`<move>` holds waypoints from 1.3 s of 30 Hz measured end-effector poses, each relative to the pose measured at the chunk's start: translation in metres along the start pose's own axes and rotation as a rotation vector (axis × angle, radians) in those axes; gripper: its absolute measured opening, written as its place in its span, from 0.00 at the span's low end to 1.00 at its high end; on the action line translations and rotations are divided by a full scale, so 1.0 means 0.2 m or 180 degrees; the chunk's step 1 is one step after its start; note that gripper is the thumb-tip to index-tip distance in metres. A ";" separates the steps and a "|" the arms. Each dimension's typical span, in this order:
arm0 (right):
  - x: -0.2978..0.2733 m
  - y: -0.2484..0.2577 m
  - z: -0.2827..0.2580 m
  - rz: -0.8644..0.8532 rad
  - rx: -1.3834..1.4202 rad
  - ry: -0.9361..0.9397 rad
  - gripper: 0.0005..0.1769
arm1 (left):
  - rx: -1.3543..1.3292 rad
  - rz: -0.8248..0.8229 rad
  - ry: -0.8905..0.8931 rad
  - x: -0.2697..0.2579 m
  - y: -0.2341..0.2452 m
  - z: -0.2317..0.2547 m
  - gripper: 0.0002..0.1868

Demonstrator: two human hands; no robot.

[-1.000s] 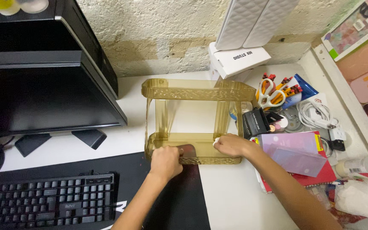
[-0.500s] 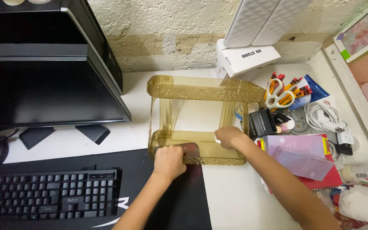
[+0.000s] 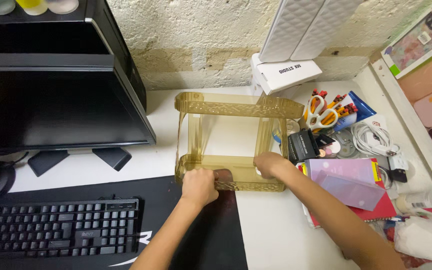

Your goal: The person wipes a translucent plastic organizer with a white cloth, then wipes a red notebook and an orange notebook on a cluttered desk. The person handles the organizer, notebooks, and cloth while cleaning the surfaces.

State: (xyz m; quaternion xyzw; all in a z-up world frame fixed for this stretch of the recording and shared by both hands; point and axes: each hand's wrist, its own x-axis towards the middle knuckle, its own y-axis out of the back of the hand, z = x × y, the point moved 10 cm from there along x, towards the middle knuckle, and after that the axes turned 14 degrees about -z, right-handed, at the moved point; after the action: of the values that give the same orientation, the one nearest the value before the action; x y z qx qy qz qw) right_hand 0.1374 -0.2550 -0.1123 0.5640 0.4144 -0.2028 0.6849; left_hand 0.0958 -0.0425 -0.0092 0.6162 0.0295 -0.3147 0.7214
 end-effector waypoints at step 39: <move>-0.47 0.24 -0.59 0.0792 0.2277 0.1095 0.23 | 0.0096 0.0012 0.0009 -0.01 0.00 0.01 0.09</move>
State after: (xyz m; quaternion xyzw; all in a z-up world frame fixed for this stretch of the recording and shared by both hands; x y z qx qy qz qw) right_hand 0.0801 -0.1481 -0.0105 0.8378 0.3549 -0.1526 0.3858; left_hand 0.0927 -0.0423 -0.0083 0.6275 0.0246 -0.3129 0.7126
